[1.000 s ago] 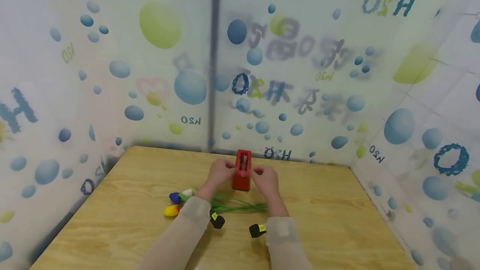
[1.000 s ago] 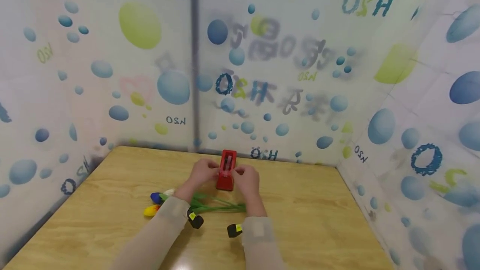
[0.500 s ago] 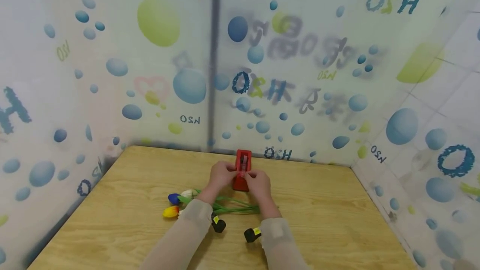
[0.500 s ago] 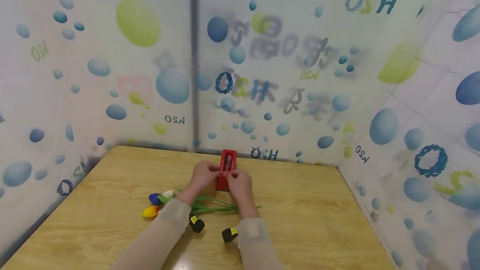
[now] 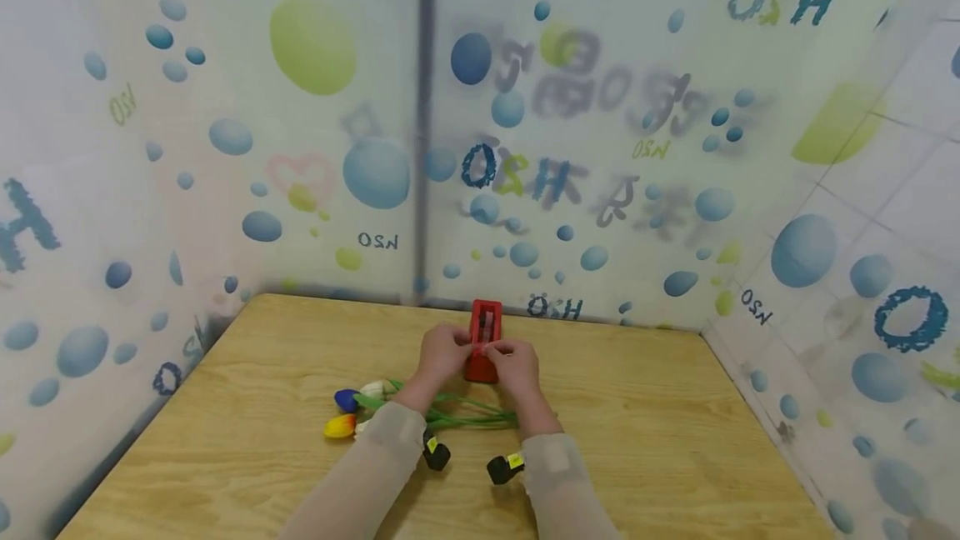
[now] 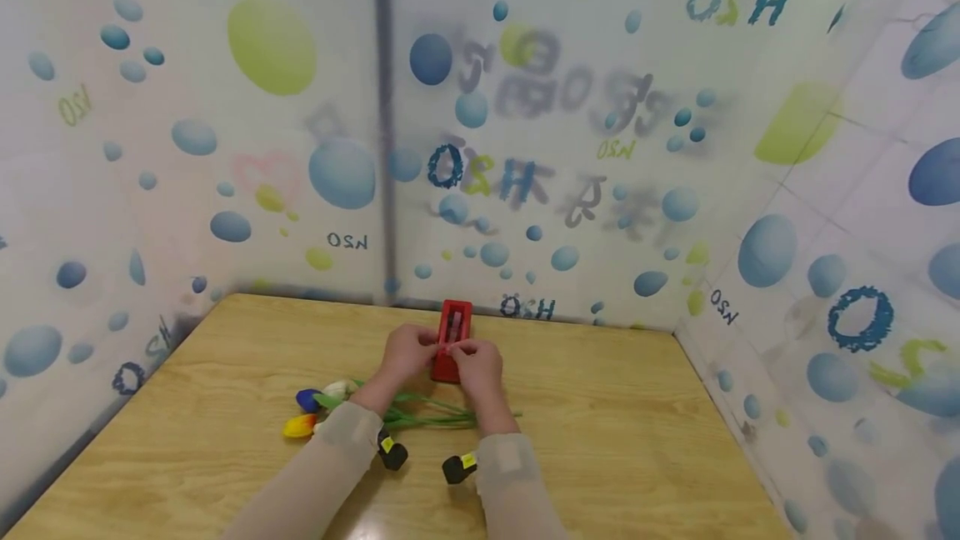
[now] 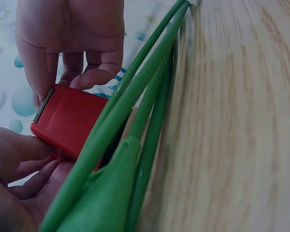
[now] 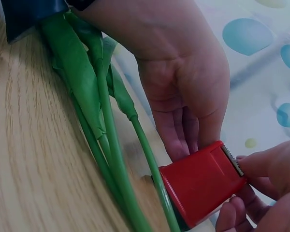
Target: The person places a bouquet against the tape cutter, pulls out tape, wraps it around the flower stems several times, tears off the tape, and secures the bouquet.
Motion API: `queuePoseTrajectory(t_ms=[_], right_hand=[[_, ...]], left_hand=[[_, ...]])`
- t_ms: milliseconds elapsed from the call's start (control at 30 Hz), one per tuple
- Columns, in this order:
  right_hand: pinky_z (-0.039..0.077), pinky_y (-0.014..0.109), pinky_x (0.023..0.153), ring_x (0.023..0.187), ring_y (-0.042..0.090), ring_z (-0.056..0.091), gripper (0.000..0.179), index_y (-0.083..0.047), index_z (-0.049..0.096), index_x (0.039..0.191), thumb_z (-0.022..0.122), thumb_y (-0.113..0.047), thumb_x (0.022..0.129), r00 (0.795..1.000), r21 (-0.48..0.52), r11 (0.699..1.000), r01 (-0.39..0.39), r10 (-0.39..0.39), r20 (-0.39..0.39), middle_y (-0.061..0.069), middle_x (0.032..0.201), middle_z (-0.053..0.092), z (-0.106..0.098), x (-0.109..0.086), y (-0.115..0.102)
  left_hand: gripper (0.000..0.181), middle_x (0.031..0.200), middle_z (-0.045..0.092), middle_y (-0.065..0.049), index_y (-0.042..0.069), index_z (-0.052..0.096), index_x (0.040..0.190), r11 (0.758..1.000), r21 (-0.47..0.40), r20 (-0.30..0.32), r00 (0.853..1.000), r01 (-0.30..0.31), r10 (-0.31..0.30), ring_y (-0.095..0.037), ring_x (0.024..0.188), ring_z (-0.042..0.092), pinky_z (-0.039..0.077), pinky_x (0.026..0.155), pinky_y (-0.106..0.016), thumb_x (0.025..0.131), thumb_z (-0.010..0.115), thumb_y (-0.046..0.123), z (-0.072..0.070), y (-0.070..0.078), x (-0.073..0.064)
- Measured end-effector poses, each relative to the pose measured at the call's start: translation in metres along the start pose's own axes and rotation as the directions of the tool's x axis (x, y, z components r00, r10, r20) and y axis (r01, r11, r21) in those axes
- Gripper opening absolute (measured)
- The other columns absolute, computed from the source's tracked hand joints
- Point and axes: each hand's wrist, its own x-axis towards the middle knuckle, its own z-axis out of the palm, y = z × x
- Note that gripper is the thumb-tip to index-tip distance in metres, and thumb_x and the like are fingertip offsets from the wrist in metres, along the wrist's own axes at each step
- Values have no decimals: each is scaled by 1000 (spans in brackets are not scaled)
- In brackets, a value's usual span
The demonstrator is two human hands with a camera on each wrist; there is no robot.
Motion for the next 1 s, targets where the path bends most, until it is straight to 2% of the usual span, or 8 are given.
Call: queuePoseTrajectory(t_ms=[200,300,500,667,800,1000], right_hand=[[63,43,92,108,29,70,18,-2,82,107,70,-14,103,999,92,995,-38,41,-30,16,113,78,-1,-2,-10],[62,42,91,107,30,70,17,-1,82,106,70,-13,102,997,107,994,-37,44,-58,17,112,78,-3,-3,-15],[59,31,78,94,24,69,16,0,82,102,72,-13,101,994,84,994,-63,70,-82,15,103,79,-5,-4,-18],[50,22,61,73,15,60,17,3,81,98,73,-12,100,993,111,991,-79,87,-74,9,84,74,-8,-6,-20],[48,17,54,62,9,56,17,5,78,97,70,-9,102,989,203,970,-134,142,-29,2,72,68,-6,-8,-24],[47,15,51,59,6,56,17,5,75,100,65,-9,104,974,319,921,-223,225,33,-1,69,67,-2,-12,-27]], left_hand=[[13,101,82,-12,3,84,101,1000,-3,1,1000,-5,5,-31,99,75,65,88,-46,94,82,14,-1,-2,0],[13,100,82,-12,3,84,101,1000,-6,0,1000,-6,6,-31,98,76,65,86,-46,94,82,14,-1,-2,1],[12,101,82,-11,4,84,101,1000,-12,14,1000,6,-6,-30,99,75,65,87,-46,94,81,12,0,-3,1],[11,100,82,-11,3,84,100,1000,-21,24,1000,-12,13,-29,98,75,65,85,-44,93,82,11,3,-2,2],[11,99,82,-11,4,84,99,1000,-15,15,1000,-11,11,-28,96,75,65,84,-44,94,82,13,2,-3,1],[12,98,82,-11,3,84,97,999,-32,10,1000,-12,13,-28,94,74,65,84,-45,94,82,15,-1,-4,-1]])
